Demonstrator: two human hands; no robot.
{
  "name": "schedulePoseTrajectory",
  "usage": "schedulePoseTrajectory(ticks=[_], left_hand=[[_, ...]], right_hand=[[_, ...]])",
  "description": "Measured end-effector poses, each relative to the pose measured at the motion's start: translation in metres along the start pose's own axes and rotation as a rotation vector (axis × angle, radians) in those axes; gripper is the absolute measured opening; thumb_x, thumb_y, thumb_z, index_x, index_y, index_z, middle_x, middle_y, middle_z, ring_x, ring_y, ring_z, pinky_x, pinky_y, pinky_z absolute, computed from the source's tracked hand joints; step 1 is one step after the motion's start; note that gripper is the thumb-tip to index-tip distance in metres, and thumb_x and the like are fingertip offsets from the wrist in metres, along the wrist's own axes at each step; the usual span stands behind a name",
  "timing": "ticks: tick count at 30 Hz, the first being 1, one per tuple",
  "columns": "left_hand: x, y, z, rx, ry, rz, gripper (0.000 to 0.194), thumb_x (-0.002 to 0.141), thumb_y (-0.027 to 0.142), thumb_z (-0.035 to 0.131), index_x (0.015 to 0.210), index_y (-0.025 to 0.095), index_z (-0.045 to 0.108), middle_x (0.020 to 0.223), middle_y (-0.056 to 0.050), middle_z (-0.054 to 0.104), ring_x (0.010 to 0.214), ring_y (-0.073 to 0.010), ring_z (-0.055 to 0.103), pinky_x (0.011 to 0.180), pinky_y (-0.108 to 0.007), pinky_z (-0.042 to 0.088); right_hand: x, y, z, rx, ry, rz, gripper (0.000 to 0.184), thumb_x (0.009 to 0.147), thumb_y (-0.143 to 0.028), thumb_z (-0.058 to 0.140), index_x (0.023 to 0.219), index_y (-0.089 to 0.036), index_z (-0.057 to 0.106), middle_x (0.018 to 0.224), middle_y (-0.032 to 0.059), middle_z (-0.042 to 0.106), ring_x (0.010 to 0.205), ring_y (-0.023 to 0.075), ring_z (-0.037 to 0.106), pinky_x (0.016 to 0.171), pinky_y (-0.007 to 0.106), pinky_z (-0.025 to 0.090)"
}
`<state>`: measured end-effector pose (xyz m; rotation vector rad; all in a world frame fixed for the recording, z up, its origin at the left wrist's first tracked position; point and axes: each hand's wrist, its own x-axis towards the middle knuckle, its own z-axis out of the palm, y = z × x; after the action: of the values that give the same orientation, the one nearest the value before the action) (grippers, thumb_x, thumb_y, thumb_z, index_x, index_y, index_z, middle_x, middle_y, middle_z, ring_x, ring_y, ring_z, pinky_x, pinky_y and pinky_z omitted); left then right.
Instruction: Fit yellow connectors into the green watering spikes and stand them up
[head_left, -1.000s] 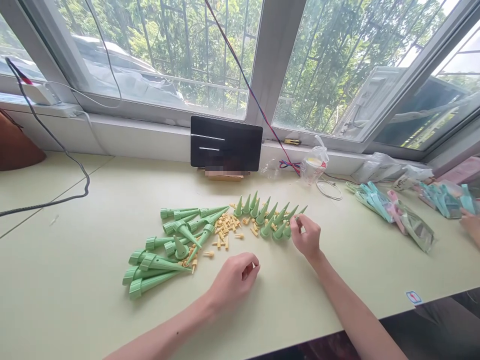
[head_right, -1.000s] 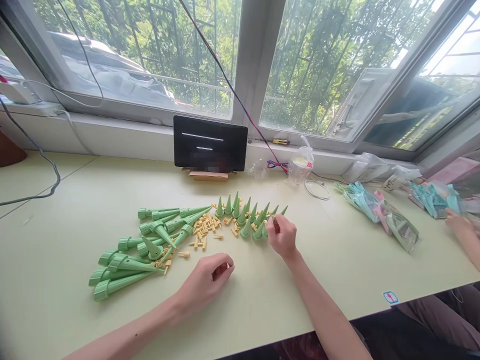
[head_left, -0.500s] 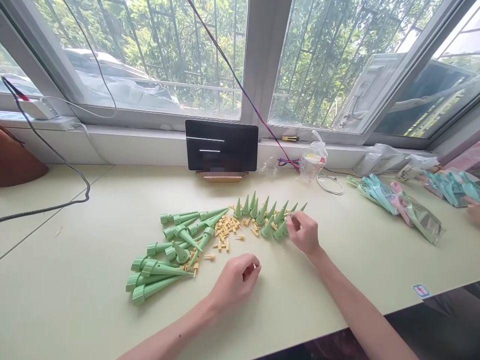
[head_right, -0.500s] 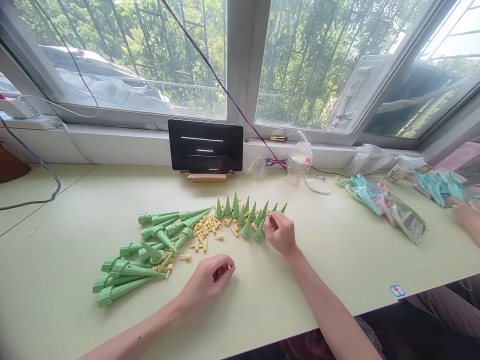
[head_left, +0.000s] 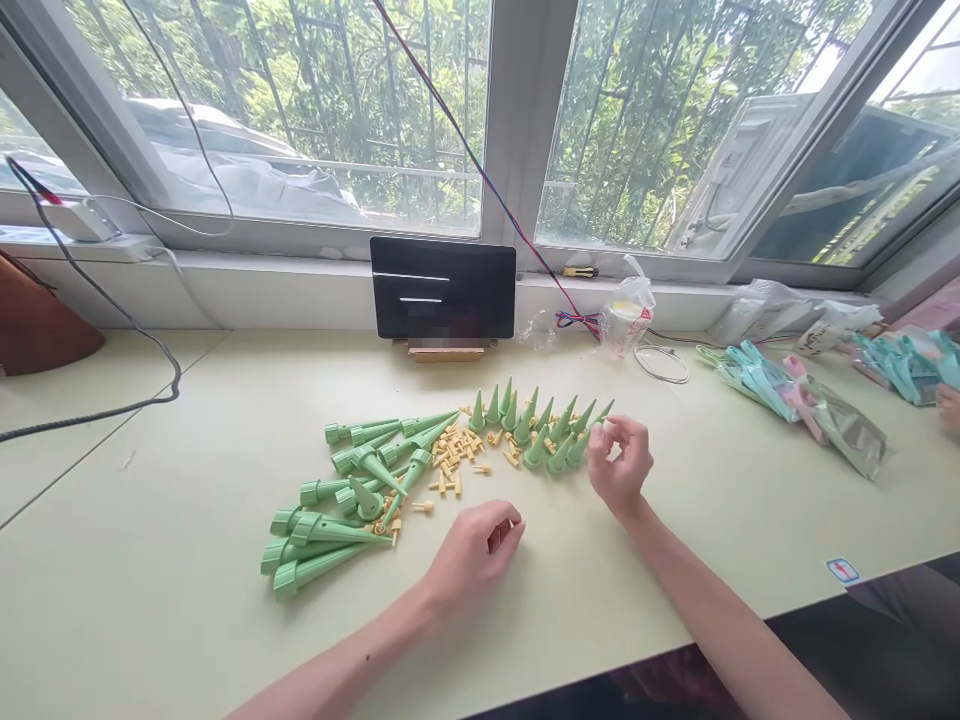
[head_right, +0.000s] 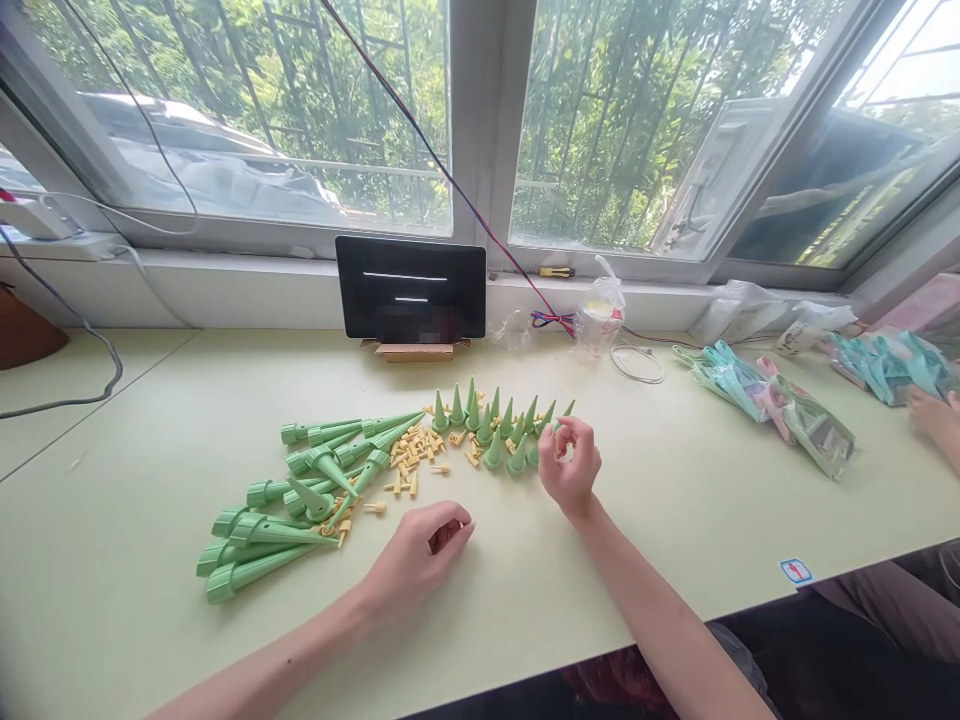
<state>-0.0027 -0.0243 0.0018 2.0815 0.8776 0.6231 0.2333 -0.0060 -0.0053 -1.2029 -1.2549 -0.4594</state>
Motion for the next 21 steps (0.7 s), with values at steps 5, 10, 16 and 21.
schedulePoseTrajectory(ticks=[5,10,16,21], left_hand=[[0.000,-0.001,0.001,-0.007,0.002,0.007,0.023,0.094,0.025,0.044,0.077,0.017,0.058,0.067,0.000,0.055,0.060,-0.0113,0.045,0.056,-0.023,0.035],[0.000,0.000,0.002,-0.005,0.003,0.015,0.022,0.093,0.023,0.045,0.076,0.017,0.058,0.066,0.001,0.055,0.059,-0.0112,0.044,0.056,-0.023,0.035],[0.001,0.001,0.002,0.027,0.009,0.030,0.025,0.091,0.024,0.045,0.070,0.017,0.054,0.063,0.001,0.052,0.057,-0.0106,0.041,0.055,-0.023,0.033],[-0.001,-0.002,0.007,0.163,0.070,0.080,0.035,0.088,0.023,0.050,0.056,0.018,0.037,0.053,0.004,0.040,0.051,-0.0093,0.032,0.053,-0.023,0.027]], right_hand=[[-0.003,-0.006,0.000,0.090,-0.007,-0.217,0.016,0.088,-0.012,0.052,0.101,-0.021,0.051,0.058,-0.0062,0.043,0.044,0.0114,0.045,0.042,0.023,0.037],[-0.010,-0.019,0.003,0.099,-0.110,-0.388,0.022,0.087,-0.008,0.051,0.104,-0.021,0.052,0.054,-0.0062,0.046,0.039,0.0107,0.043,0.038,0.023,0.031],[-0.027,-0.023,0.010,0.134,-0.349,-0.490,0.019,0.088,-0.009,0.048,0.102,-0.021,0.050,0.055,-0.0054,0.050,0.041,0.0111,0.045,0.042,0.023,0.035],[-0.028,-0.028,0.013,0.094,-0.453,-0.538,0.016,0.090,-0.009,0.046,0.100,-0.020,0.050,0.055,-0.0067,0.045,0.043,0.0111,0.040,0.043,0.024,0.031]])
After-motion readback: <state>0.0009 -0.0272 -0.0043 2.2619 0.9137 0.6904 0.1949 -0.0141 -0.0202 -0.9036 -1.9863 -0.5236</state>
